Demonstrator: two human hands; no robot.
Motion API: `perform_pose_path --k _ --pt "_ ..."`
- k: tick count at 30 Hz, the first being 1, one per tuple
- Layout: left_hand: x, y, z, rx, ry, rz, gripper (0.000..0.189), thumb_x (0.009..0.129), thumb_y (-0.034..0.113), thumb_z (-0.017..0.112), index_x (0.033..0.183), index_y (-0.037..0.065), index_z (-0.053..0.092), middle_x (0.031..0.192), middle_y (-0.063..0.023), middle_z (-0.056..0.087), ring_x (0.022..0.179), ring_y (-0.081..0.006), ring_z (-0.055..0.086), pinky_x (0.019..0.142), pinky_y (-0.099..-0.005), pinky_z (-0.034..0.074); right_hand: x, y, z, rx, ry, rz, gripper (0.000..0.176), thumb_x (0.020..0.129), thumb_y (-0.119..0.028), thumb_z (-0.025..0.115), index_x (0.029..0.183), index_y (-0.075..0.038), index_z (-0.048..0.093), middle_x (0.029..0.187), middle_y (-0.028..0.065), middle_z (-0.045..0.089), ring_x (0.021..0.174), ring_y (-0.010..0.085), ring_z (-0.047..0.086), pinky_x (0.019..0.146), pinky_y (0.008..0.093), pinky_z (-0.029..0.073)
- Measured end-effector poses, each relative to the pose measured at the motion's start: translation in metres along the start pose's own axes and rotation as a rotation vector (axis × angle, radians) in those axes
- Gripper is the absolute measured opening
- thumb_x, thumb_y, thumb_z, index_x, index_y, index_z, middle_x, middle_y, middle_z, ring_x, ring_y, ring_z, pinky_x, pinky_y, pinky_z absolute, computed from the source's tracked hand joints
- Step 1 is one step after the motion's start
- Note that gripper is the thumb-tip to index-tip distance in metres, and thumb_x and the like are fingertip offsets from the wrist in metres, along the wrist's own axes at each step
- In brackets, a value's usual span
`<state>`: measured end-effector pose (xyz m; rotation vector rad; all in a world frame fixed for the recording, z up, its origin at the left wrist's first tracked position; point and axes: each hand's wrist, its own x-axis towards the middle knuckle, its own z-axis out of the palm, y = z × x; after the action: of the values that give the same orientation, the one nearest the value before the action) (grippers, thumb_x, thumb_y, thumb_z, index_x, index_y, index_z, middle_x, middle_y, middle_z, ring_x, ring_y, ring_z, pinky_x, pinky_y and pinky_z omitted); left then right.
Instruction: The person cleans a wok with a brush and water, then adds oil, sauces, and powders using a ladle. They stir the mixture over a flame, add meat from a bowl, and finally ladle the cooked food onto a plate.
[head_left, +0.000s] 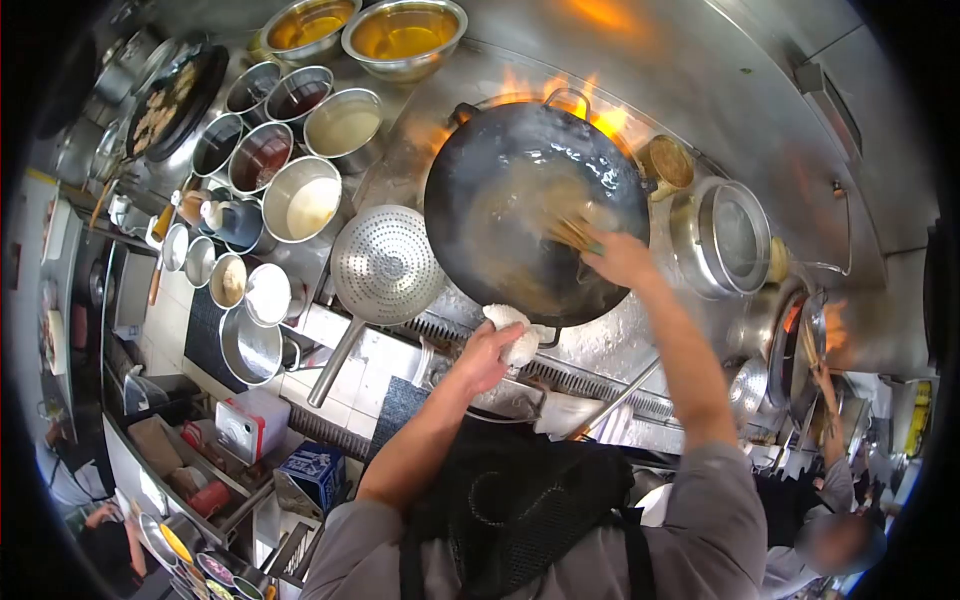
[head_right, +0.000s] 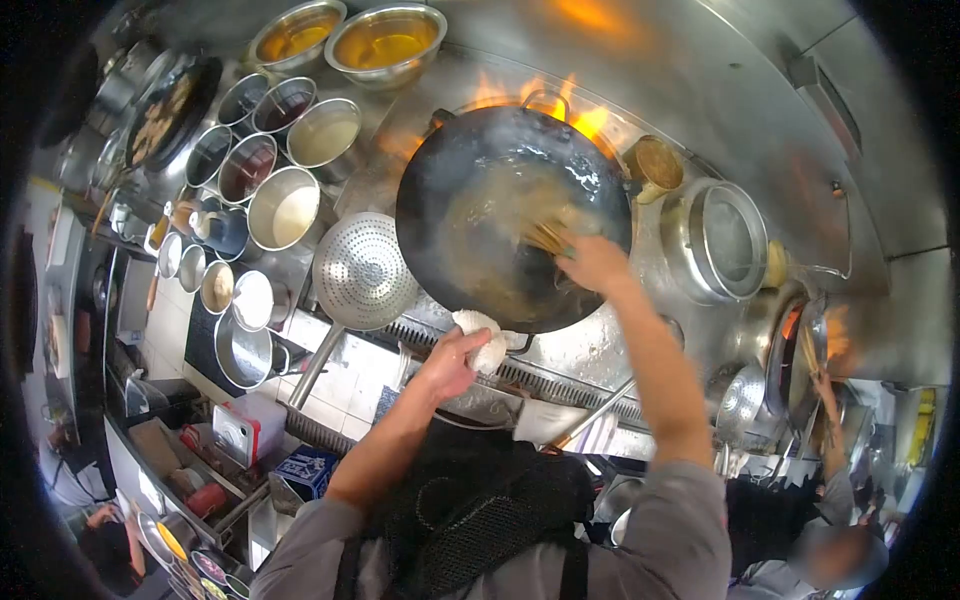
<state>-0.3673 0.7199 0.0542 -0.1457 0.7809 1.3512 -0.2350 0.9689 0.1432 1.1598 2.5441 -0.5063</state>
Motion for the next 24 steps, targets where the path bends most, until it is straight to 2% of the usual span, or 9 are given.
perform_pose_path --k 2,4,7,9,13,15,18,23,24 --pt "-0.001 0.001 0.002 -0.018 -0.02 0.009 0.029 0.093 0.009 0.06 0.12 0.0 0.052 0.114 -0.0119 0.062 0.106 -0.0245 0.062 0.092 -0.0387 0.05 0.018 -0.06 0.019 0.026 -0.007 0.122 0.057 0.088 -0.032 0.062 0.139 -0.016 0.045 0.108 0.0272 0.065 0.097 0.0432 0.065 0.087 0.0502 0.052" --pt "-0.002 0.004 0.003 0.001 0.011 0.004 0.028 0.092 0.008 0.061 0.118 0.001 0.053 0.113 -0.012 0.062 0.105 -0.0238 0.062 0.09 -0.0383 0.051 0.002 -0.087 0.049 -0.01 0.059 0.031 0.063 0.088 -0.03 0.062 0.144 -0.017 0.036 0.106 0.0282 0.063 0.093 0.0448 0.065 0.085 0.0525 0.052" --pt "0.001 -0.001 -0.001 0.013 0.01 0.025 0.028 0.092 0.007 0.061 0.118 0.0 0.053 0.114 -0.0125 0.062 0.105 -0.0239 0.062 0.09 -0.0381 0.051 -0.06 -0.077 0.043 -0.031 -0.026 0.002 0.061 0.089 -0.031 0.062 0.143 -0.019 0.035 0.106 0.0296 0.061 0.092 0.0485 0.064 0.081 0.0542 0.053" --pt "0.0 0.0 0.0 0.004 0.007 0.016 0.03 0.092 0.008 0.061 0.119 0.0 0.052 0.113 -0.0122 0.062 0.104 -0.0236 0.062 0.089 -0.0379 0.051 -0.062 -0.023 0.049 -0.241 -0.113 0.193 0.068 0.089 -0.032 0.063 0.147 -0.018 0.031 0.107 0.0292 0.058 0.092 0.0438 0.066 0.076 0.0532 0.054" --pt "-0.004 0.006 0.002 -0.031 0.006 0.006 0.032 0.092 0.009 0.062 0.119 0.0 0.049 0.112 -0.0118 0.061 0.103 -0.0228 0.062 0.089 -0.0382 0.051 0.028 0.033 0.037 -0.221 0.327 0.138 0.06 0.091 -0.03 0.06 0.144 -0.018 0.036 0.1 0.0237 0.064 0.081 0.0412 0.068 0.068 0.047 0.057" --pt "-0.003 0.004 0.0 0.001 -0.009 0.064 0.029 0.092 0.009 0.063 0.117 -0.001 0.052 0.112 -0.0121 0.062 0.103 -0.0232 0.062 0.089 -0.0383 0.051 0.052 -0.026 0.013 0.417 0.167 0.245 0.058 0.09 -0.033 0.061 0.143 -0.019 0.042 0.087 0.0214 0.067 0.067 0.0379 0.068 0.056 0.0435 0.057" --pt "0.003 0.008 -0.005 0.042 0.041 0.022 0.033 0.093 0.008 0.06 0.123 -0.002 0.051 0.114 -0.0126 0.062 0.105 -0.0245 0.062 0.092 -0.039 0.05 0.066 -0.074 0.041 0.978 0.086 0.178 0.066 0.091 -0.031 0.063 0.149 -0.017 0.036 0.072 0.0078 0.059 0.051 0.016 0.06 0.044 0.0324 0.052" --pt "0.001 0.012 0.003 0.05 0.028 0.048 0.033 0.093 0.008 0.06 0.123 -0.002 0.051 0.115 -0.0142 0.062 0.105 -0.0266 0.063 0.092 -0.0408 0.051 0.01 -0.101 0.042 1.117 -0.133 0.036 0.069 0.09 -0.034 0.064 0.149 -0.013 0.036 0.075 0.0087 0.062 0.047 0.0139 0.057 0.044 0.0322 0.05" --pt "0.001 0.011 0.006 0.068 0.014 0.035 0.033 0.093 0.008 0.06 0.123 -0.002 0.051 0.115 -0.0142 0.062 0.105 -0.0266 0.063 0.092 -0.0408 0.051 -0.012 -0.092 0.033 0.919 -0.246 -0.03 0.069 0.09 -0.037 0.065 0.148 -0.012 0.037 0.085 0.0125 0.065 0.056 0.0178 0.062 0.054 0.0341 0.053"
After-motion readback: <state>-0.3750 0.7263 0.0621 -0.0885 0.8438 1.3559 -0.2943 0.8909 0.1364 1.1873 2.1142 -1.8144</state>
